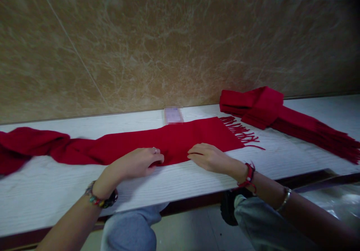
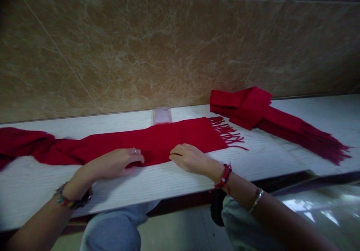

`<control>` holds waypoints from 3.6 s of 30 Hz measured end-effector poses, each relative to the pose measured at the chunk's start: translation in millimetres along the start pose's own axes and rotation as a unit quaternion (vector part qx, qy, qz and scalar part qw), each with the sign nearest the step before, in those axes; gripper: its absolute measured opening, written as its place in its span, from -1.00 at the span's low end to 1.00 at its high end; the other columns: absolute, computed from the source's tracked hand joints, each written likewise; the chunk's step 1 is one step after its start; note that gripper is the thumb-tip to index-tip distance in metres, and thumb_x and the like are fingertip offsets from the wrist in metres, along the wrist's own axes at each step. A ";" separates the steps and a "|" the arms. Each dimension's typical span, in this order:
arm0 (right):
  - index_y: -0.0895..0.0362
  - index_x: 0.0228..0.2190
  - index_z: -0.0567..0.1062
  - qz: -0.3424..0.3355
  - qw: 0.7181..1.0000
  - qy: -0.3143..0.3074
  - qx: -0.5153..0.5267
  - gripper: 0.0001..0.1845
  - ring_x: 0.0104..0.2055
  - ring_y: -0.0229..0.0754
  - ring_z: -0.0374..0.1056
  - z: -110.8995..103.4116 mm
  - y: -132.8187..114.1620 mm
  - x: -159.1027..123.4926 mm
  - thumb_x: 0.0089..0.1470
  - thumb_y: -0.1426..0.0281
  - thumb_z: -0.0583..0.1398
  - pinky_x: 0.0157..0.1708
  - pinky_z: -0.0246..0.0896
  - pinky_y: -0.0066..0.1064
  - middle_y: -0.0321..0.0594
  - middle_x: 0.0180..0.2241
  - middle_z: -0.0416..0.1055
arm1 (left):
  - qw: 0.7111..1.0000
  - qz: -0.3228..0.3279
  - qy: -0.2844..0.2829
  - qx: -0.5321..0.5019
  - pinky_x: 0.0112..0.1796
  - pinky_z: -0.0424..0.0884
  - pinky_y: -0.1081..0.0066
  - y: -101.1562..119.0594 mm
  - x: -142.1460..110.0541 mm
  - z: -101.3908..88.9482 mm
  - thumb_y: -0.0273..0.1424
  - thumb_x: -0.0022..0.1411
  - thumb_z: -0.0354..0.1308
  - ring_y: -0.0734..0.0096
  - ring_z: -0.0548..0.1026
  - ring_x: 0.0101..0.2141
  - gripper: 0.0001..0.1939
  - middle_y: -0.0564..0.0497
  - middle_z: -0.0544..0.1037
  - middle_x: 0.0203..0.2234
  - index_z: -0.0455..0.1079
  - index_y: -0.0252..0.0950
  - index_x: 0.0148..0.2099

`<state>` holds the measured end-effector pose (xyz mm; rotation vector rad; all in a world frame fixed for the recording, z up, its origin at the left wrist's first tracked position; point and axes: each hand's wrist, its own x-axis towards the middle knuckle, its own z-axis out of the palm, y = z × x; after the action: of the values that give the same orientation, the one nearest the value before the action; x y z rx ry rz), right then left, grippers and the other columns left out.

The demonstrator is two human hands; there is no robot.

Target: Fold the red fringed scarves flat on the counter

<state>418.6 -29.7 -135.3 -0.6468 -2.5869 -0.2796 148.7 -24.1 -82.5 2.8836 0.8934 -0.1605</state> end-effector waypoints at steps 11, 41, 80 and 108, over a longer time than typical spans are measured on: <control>0.21 -0.16 0.44 0.037 0.994 -0.059 0.083 -0.73 -0.01 -0.15 0.25 -5.5 -7.3 3.3 0.07 0.47 0.07 0.00 0.15 -0.23 -0.06 -0.10 0.39 | 0.996 0.048 0.073 -0.020 -0.02 0.19 0.30 13.1 18.0 11.4 -0.34 0.30 -0.14 0.36 0.28 -0.06 -0.68 -0.03 0.34 -0.04 0.28 -0.17 0.05; 0.21 -0.21 0.45 0.014 1.000 -0.006 -0.009 -0.77 -0.20 -0.16 0.34 8.3 -16.7 18.0 0.04 0.43 0.13 -0.17 0.21 -0.28 -0.06 -0.23 0.45 | 0.957 -0.138 0.076 0.242 -0.30 0.42 0.34 -1.0 -44.2 27.4 -0.60 0.14 -0.01 0.25 0.46 -0.25 -0.71 -0.15 0.48 -0.25 0.35 -0.34 -0.08; 0.18 -0.44 0.42 0.034 0.981 -0.045 -0.185 -0.80 -0.42 -0.20 0.23 -4.0 9.6 -16.8 0.04 0.64 0.05 -0.39 0.04 -0.37 -0.19 -0.48 0.35 | 0.963 -0.141 0.066 0.221 -0.24 0.39 0.39 -11.3 -55.1 29.0 -0.69 0.10 -0.09 0.29 0.41 -0.19 -0.57 -0.15 0.45 -0.18 0.33 -0.30 -0.02; 0.04 0.17 0.03 0.090 0.961 -0.221 0.143 -0.48 0.25 -0.08 -0.27 -14.1 -15.3 -1.8 0.20 0.19 -0.14 0.17 -0.36 -0.06 -0.16 0.22 -0.10 | 0.910 -0.401 0.052 0.087 -0.12 0.24 0.02 -37.2 11.2 19.9 -0.24 0.27 -0.20 -0.04 0.20 0.04 -0.54 -0.23 0.20 0.09 0.11 -0.19 0.18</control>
<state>417.8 -48.0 -125.1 -0.9119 -2.8746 0.3309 135.4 9.7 -106.6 2.4801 2.1294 -0.1580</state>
